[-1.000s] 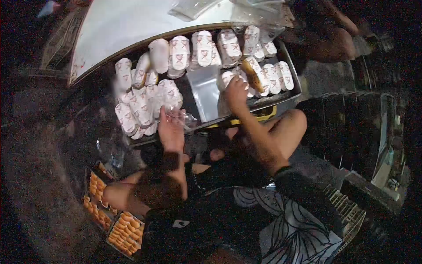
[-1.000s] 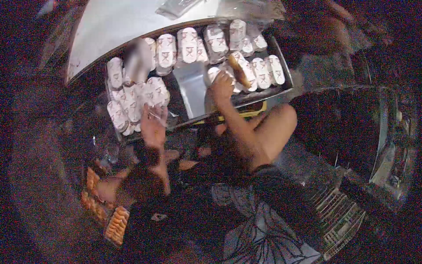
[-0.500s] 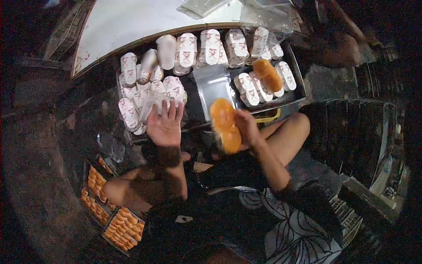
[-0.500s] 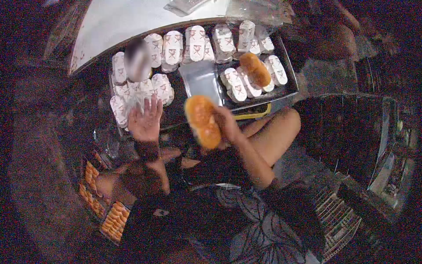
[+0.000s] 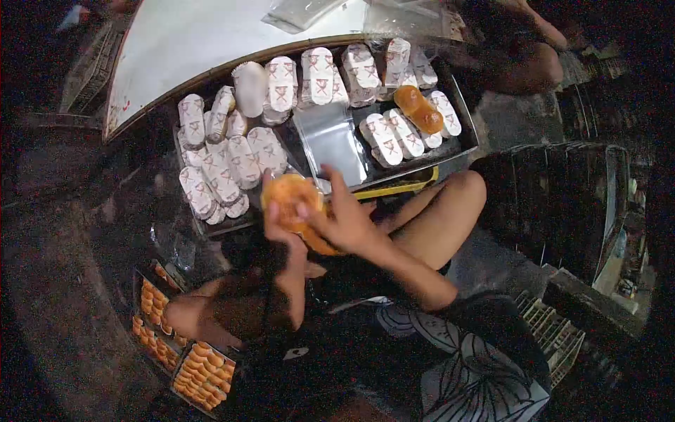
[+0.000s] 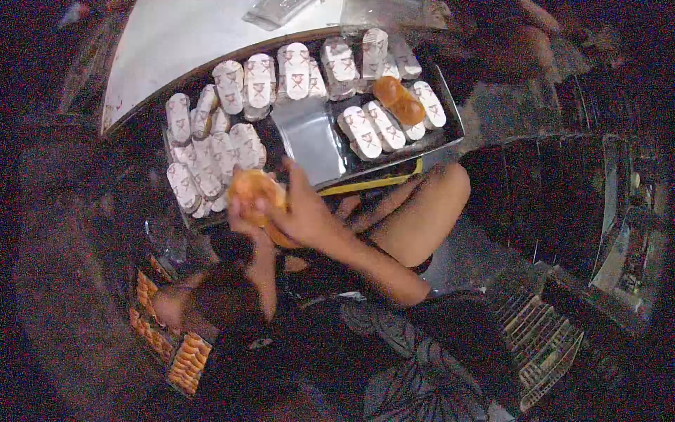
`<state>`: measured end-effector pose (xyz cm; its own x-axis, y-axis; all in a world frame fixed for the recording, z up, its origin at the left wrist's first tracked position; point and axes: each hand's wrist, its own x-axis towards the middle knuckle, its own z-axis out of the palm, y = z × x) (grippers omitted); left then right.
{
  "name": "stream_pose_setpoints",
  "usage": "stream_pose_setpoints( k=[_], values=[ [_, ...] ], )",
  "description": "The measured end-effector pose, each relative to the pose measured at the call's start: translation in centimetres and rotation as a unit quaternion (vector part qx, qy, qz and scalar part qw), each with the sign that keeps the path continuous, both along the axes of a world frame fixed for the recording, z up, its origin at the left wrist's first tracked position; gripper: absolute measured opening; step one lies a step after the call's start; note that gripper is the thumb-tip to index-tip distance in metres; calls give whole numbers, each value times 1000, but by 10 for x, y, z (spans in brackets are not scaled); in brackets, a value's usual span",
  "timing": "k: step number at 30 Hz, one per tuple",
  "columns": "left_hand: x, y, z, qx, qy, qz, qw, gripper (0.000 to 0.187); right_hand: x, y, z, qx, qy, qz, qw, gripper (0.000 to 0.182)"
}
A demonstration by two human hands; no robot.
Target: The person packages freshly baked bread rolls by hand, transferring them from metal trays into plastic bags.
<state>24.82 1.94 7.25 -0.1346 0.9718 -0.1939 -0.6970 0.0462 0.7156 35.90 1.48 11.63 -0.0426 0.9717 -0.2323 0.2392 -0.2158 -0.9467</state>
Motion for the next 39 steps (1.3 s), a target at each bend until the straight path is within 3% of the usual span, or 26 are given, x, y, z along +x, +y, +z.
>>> stream_pose_setpoints(
  k=[2,4,6,8,10,12,14,15,16,18,19,23,24,25,26,27,28,29,30,32,33,34,35,36,38,39],
  values=[
    [-17,1,0,38,-251,-90,963,58,-3,-30,-13,104,-61,49,991,76],
    [-6,-16,-15,18,-224,-82,971,57,-9,-26,-13,56,-25,32,998,71],
    [17,-29,-17,-58,53,12,997,58,-9,0,15,-45,-3,-37,998,71],
    [8,-23,-13,-108,54,16,993,59,-14,-7,-1,-41,4,-27,999,75],
    [-18,-14,-22,25,-255,-70,964,60,-9,-24,-4,60,-29,64,996,77],
    [-32,-10,-38,62,-265,-119,955,63,1,-29,-5,78,9,142,987,76],
    [-32,-13,-59,-4,-205,-13,979,62,12,-21,-2,129,29,225,965,72],
    [-11,-14,-11,-140,-162,71,974,58,15,-18,4,138,7,217,966,69],
    [-1,-19,-5,-141,-163,73,974,58,15,-19,-1,136,7,218,966,69],
    [11,-25,2,-264,-82,78,958,53,12,-21,-14,92,-29,141,985,64],
    [13,-31,-1,-273,-155,29,949,46,7,-17,-8,46,-114,89,988,50],
    [30,-30,-22,-233,-64,0,970,39,21,44,-37,121,-243,70,960,27],
    [30,-26,-34,-115,139,-95,979,40,28,78,-28,118,-240,37,963,24],
    [31,-21,-44,9,334,-183,924,40,26,116,-7,182,-231,-26,955,25],
    [33,-17,-50,-17,685,-210,698,41,21,144,14,273,-230,-101,929,25],
    [30,-9,-68,152,763,-153,609,38,16,162,53,264,-199,-101,938,24],
    [24,-1,-95,313,807,-86,493,35,9,186,44,385,-134,-106,907,40],
    [20,7,-124,312,808,-81,493,35,5,180,42,422,-240,-104,868,45],
    [15,16,-155,199,822,-338,413,32,-1,169,40,455,-342,-102,816,51],
    [-6,26,-162,66,766,-563,303,28,3,112,-8,310,-241,37,919,52],
    [-23,16,-154,76,719,-475,501,27,9,69,-10,125,-184,102,969,48],
    [-30,12,-132,81,638,-362,675,26,18,37,-30,-69,-37,168,983,39],
    [-25,21,-87,128,715,-374,577,25,22,-1,-83,-72,-9,208,975,29],
    [-20,19,-99,122,712,-382,576,25,28,-29,-86,-98,-82,276,953,26],
    [-11,12,-124,266,724,-281,571,24,23,-53,-96,-172,-96,267,943,28],
    [-9,12,-128,136,724,-381,559,26,19,-57,-101,-152,-90,233,957,28]
  ],
)
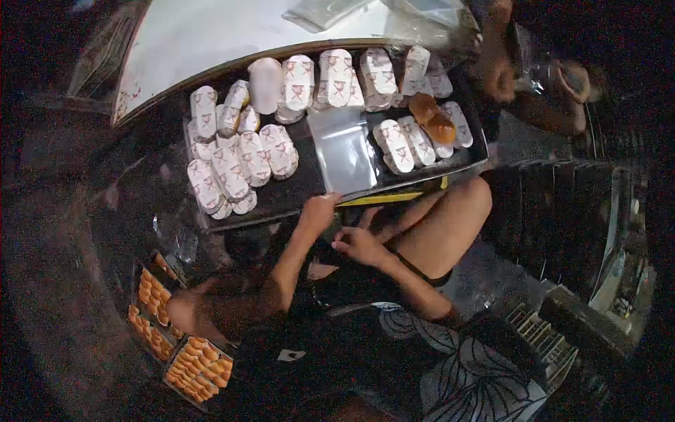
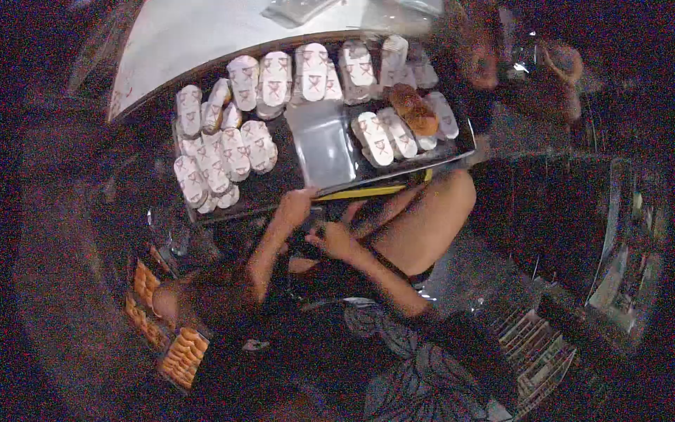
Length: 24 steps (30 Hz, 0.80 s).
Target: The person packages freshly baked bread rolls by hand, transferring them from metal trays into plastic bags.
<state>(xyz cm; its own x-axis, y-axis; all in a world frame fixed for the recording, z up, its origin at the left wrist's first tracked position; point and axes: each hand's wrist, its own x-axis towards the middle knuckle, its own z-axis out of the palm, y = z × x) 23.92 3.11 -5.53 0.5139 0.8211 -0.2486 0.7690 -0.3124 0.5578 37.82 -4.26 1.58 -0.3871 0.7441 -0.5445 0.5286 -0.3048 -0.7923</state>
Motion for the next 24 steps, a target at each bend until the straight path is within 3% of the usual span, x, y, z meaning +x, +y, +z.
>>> stream_pose_setpoints(
  k=[2,3,4,7,9,11,12,13,14,15,16,17,18,19,21,22,23,24],
  values=[
    [-4,11,23,-42,36,-19,998,24,-1,0,6,111,25,-67,991,27],
    [-6,14,37,-85,74,-28,993,23,2,-2,7,109,22,-72,991,27],
    [-7,12,49,-63,25,36,997,20,4,0,6,85,8,-80,993,27],
    [-8,12,42,-15,-69,23,997,18,0,7,1,66,-5,-87,994,26],
    [-15,15,40,-24,-64,21,997,17,-3,12,0,74,-6,-87,993,26],
    [-12,15,65,-40,-61,13,997,17,-6,13,14,199,-89,-162,963,26],
    [-6,12,78,-103,-80,49,990,15,-7,12,0,197,-90,-162,963,26],
    [-1,9,85,-163,-101,85,978,13,-9,16,-11,291,-148,-178,928,28],
    [2,4,86,-79,-276,96,953,11,-6,19,-19,338,-175,-182,907,29],
    [6,-3,90,-78,-277,99,953,11,-5,27,-13,383,-203,-187,881,31],
    [13,-8,97,16,-272,209,939,8,1,50,30,79,5,-246,966,33],
    [16,-12,103,110,-262,314,906,5,6,68,52,-238,211,-269,909,35],
    [17,-16,108,206,-267,255,906,5,8,77,48,-299,397,-299,815,36],
    [16,-17,111,203,-267,257,906,5,5,81,45,-301,394,-299,815,36],
    [13,-19,115,121,-300,343,882,7,-15,90,47,-197,404,-408,794,38],
    [7,-9,103,59,-401,391,826,21,-33,89,43,-130,429,-454,770,40],
    [0,-4,93,64,-402,394,824,21,-40,88,42,-107,478,-441,752,43],
    [-5,2,91,-21,-516,443,732,31,-46,87,45,-109,488,-455,737,44]
  ],
)
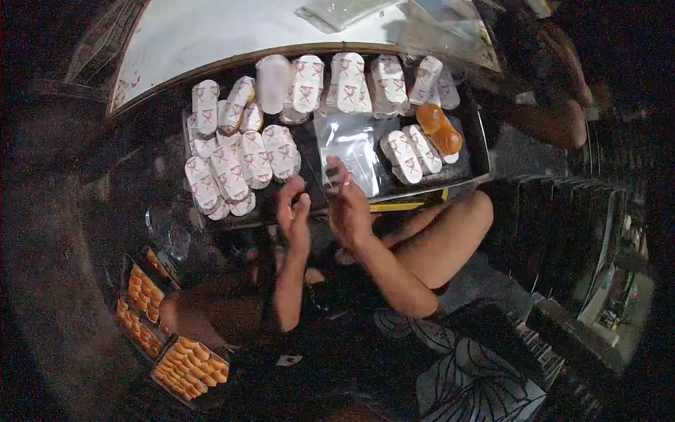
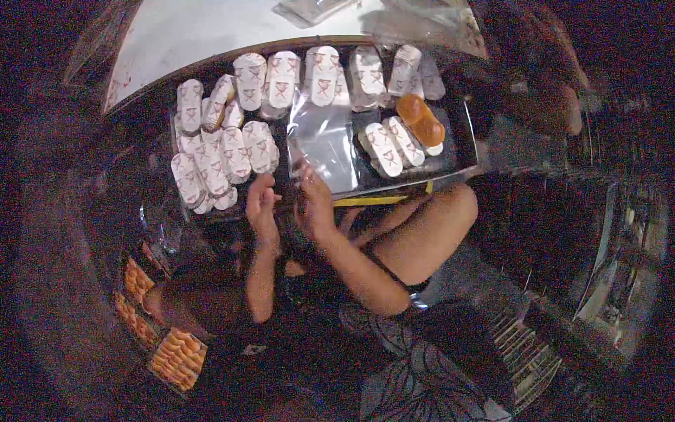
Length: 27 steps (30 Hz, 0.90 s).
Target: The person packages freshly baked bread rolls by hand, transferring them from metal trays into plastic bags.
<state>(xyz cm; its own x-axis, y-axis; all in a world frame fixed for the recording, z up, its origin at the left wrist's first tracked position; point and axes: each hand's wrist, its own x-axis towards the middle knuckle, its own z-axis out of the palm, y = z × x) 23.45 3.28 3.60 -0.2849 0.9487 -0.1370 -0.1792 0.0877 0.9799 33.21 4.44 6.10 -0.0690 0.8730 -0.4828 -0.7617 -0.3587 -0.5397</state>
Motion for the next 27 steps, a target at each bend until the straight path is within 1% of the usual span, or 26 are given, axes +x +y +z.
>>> stream_pose_setpoints(
  k=[1,2,3,4,5,6,7,8,9,10,11,12,13,15,16,18,19,20,21,22,23,24,25,26,27],
  values=[
    [-7,5,-2,-38,-167,33,985,40,-9,-3,0,-15,61,11,998,45],
    [-25,12,-6,-116,-396,15,911,55,-18,-6,0,-33,120,21,992,46],
    [-45,17,-12,-167,-337,-61,924,51,-30,-12,-2,-61,225,60,971,48],
    [-66,23,-18,-208,-273,-143,928,46,-39,-19,-3,-66,302,97,946,49],
    [-86,36,-37,-266,-252,-184,912,44,-44,-15,-14,-68,305,97,945,49],
    [-106,47,-50,-265,-249,-184,913,44,-47,-6,-35,61,-7,181,982,45],
    [-122,56,-58,-208,-288,-50,933,39,-51,8,-40,182,-319,243,898,41],
    [-130,62,-68,-148,-323,84,931,35,-65,19,-44,255,-501,100,821,40],
    [-127,69,-63,-150,-322,84,931,35,-78,38,-64,339,-652,128,666,41],
    [-121,77,-51,-105,-354,115,922,34,-86,56,-94,405,-766,149,477,42],
    [-114,83,-43,-58,-382,146,911,33,-86,72,-121,405,-764,148,480,42],
    [-96,84,-47,21,-375,129,918,32,-86,88,-149,434,-780,143,428,42],
    [-97,93,-67,-23,-419,118,900,33,-87,99,-161,462,-793,137,373,41],
    [-87,103,-94,-55,-287,156,943,31,-70,109,-148,404,-800,158,415,40],
    [-86,105,-107,-54,-293,158,941,31,-55,111,-131,374,-797,240,409,43],
    [-87,107,-123,-18,-296,155,942,27,-23,90,-85,269,-693,260,617,45],
    [-88,108,-102,-94,-364,172,911,24,-4,74,-96,166,-599,241,745,46],
    [-92,109,-93,-104,-434,185,876,24,17,57,-109,59,-482,214,848,47],
    [-98,107,-88,-113,-499,199,836,24,37,33,-109,-26,-296,160,941,48],
    [-99,97,-70,-60,-559,150,813,27,56,18,-86,-22,-80,204,975,58],
    [-99,90,-51,-58,-557,152,814,27,62,-10,-59,-37,-19,203,978,63],
    [-93,85,-22,-64,-614,133,775,28,61,-29,-29,-51,43,202,977,68],
    [-88,79,2,-70,-667,114,733,30,59,-38,-28,-51,47,205,976,68],
    [-86,72,16,-80,-647,122,748,31,57,-45,-27,19,32,226,973,66],
    [-78,68,34,-77,-644,122,752,31,56,-49,-27,90,16,244,965,64]
  ],
)
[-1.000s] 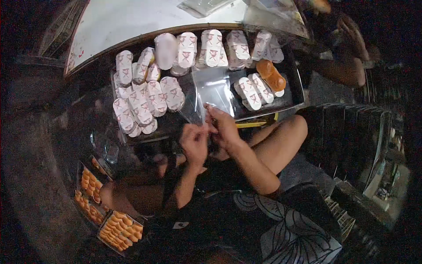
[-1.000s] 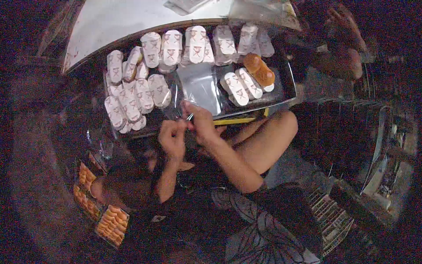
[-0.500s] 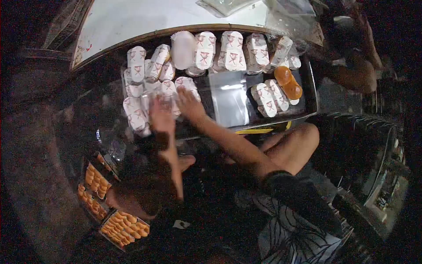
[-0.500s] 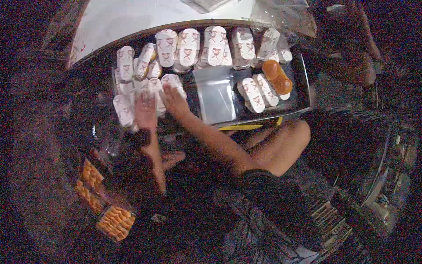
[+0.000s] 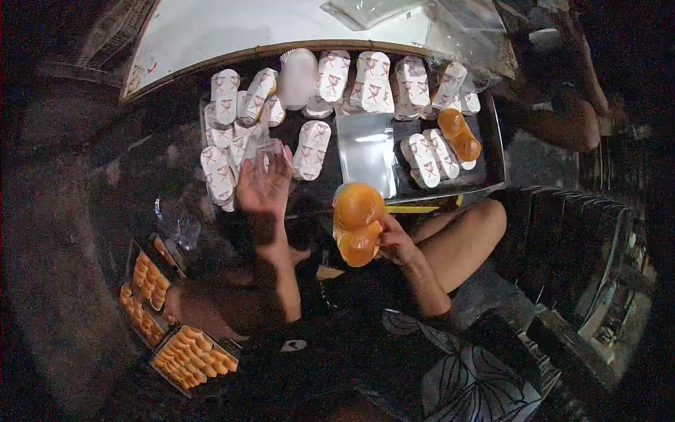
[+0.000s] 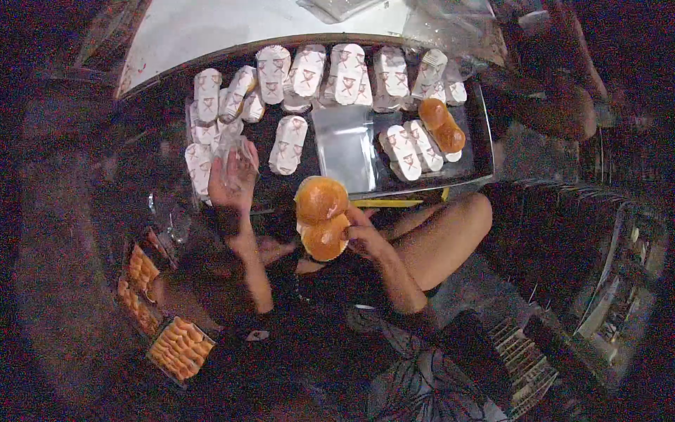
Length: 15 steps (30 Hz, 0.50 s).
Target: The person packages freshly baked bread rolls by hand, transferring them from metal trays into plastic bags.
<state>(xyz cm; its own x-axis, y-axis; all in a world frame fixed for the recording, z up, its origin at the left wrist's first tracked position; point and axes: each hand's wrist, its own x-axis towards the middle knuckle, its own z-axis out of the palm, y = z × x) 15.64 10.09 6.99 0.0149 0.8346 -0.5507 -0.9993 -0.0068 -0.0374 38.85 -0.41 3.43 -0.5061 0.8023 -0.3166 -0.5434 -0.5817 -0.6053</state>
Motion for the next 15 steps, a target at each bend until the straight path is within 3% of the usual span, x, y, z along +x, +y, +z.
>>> stream_pose_setpoints(
  k=[2,4,5,6,7,8,10,12,14,15],
  values=[
    [15,-7,30,-15,0,48,999,32,2,12,2,78,-2,24,997,57],
    [13,-18,28,-14,-25,47,998,37,-12,37,60,156,-148,7,977,56],
    [13,-26,25,72,104,5,992,42,-16,50,82,159,-148,2,976,56],
    [15,-34,24,157,228,-37,960,48,-18,64,103,276,-320,23,906,54],
    [45,-41,50,177,299,33,937,61,-18,69,113,376,-479,43,792,52],
    [53,-45,57,180,296,30,938,61,-18,64,114,376,-482,39,790,52],
    [61,-47,66,180,519,15,835,69,-22,52,109,348,-447,-3,824,60],
    [67,-52,66,166,622,8,765,74,-27,40,109,366,-478,-1,798,55],
    [72,-52,61,173,494,29,852,79,-30,37,114,254,-493,9,832,51],
    [70,-52,53,201,491,22,847,81,-33,38,105,278,-502,-55,817,49]
  ],
)
